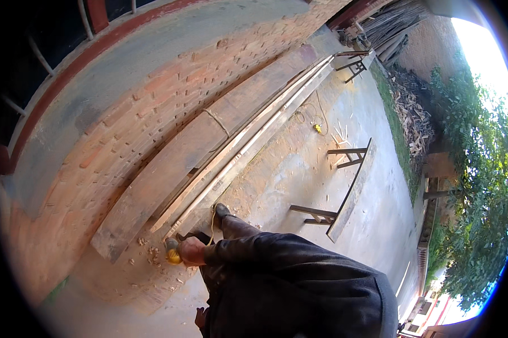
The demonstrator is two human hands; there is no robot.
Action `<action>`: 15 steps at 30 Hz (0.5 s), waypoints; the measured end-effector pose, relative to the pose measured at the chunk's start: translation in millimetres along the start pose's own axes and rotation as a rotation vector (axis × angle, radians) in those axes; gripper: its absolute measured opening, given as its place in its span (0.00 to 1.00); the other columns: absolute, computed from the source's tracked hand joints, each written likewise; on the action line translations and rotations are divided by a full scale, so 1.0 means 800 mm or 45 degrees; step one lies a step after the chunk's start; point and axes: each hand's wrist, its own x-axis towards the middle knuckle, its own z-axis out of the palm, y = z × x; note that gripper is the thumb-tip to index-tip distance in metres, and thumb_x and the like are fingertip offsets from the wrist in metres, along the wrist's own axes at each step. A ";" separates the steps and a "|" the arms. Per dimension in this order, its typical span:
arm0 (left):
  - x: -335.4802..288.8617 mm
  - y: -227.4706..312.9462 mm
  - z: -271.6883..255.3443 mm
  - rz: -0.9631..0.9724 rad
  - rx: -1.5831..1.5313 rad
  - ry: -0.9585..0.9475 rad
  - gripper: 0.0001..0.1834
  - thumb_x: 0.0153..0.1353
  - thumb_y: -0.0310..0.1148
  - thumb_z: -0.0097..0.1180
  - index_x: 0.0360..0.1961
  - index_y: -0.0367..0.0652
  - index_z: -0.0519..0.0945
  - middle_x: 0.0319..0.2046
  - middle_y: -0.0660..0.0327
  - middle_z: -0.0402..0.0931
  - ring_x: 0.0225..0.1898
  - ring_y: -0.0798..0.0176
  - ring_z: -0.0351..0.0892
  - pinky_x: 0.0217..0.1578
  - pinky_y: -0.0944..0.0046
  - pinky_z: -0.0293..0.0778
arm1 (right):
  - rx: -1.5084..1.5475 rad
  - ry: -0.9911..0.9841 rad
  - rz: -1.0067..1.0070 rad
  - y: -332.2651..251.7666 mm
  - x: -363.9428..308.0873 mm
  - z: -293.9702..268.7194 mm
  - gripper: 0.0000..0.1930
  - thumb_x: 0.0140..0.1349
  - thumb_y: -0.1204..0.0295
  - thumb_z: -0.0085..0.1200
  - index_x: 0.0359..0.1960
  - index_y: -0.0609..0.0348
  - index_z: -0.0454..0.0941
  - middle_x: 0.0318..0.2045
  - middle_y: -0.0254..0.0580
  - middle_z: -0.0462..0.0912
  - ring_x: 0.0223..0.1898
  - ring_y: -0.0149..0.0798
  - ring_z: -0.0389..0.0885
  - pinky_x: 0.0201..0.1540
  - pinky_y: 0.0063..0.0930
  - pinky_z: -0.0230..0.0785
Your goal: The person connects a power drill to a power cord using a yellow adapter and then uses the drill to make holes in wooden boards resting on a workbench at a cutting station.
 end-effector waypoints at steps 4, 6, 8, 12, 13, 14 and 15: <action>0.008 0.014 0.021 0.007 0.207 -0.081 0.31 0.72 0.51 0.53 0.65 0.37 0.72 0.53 0.43 0.79 0.48 0.42 0.82 0.46 0.43 0.81 | 0.088 -0.076 0.105 -0.005 -0.014 -0.049 0.10 0.52 0.65 0.58 0.28 0.59 0.84 0.28 0.54 0.86 0.35 0.57 0.87 0.37 0.47 0.80; 0.017 0.036 0.044 0.034 0.337 -0.150 0.30 0.72 0.50 0.53 0.64 0.37 0.72 0.53 0.42 0.79 0.47 0.41 0.82 0.45 0.43 0.82 | 0.158 -0.122 0.189 0.006 -0.028 -0.073 0.10 0.54 0.65 0.58 0.31 0.57 0.86 0.31 0.54 0.87 0.38 0.57 0.88 0.41 0.47 0.81; 0.027 0.062 0.077 0.080 0.486 -0.224 0.29 0.72 0.49 0.53 0.64 0.38 0.72 0.53 0.42 0.80 0.46 0.40 0.83 0.44 0.43 0.82 | 0.251 -0.084 0.240 0.028 -0.054 -0.092 0.09 0.55 0.66 0.57 0.31 0.56 0.87 0.32 0.54 0.87 0.39 0.57 0.88 0.43 0.47 0.80; 0.040 0.108 0.133 0.150 0.609 -0.257 0.23 0.69 0.43 0.53 0.56 0.37 0.75 0.46 0.42 0.82 0.40 0.42 0.84 0.37 0.44 0.83 | 0.510 0.124 0.378 0.063 -0.142 -0.147 0.16 0.57 0.57 0.59 0.32 0.58 0.86 0.28 0.55 0.86 0.35 0.58 0.87 0.40 0.47 0.79; 0.044 0.118 0.151 0.162 0.616 -0.266 0.20 0.67 0.41 0.54 0.52 0.37 0.77 0.43 0.43 0.83 0.37 0.43 0.85 0.35 0.45 0.83 | 0.511 0.151 0.352 0.077 -0.171 -0.167 0.20 0.58 0.51 0.61 0.33 0.59 0.85 0.26 0.56 0.85 0.34 0.58 0.87 0.38 0.48 0.78; 0.036 0.116 0.172 0.214 0.672 -0.380 0.18 0.67 0.39 0.55 0.49 0.36 0.77 0.40 0.44 0.84 0.31 0.46 0.84 0.30 0.52 0.83 | 0.687 0.151 0.502 0.082 -0.204 -0.189 0.23 0.59 0.47 0.62 0.35 0.58 0.85 0.27 0.56 0.85 0.33 0.57 0.87 0.37 0.49 0.77; 0.040 0.121 0.190 0.181 0.782 -0.412 0.17 0.67 0.39 0.55 0.49 0.36 0.77 0.38 0.45 0.84 0.28 0.48 0.84 0.29 0.54 0.83 | 0.901 0.231 0.567 0.092 -0.232 -0.198 0.24 0.60 0.47 0.61 0.36 0.58 0.85 0.27 0.55 0.85 0.32 0.55 0.87 0.36 0.47 0.76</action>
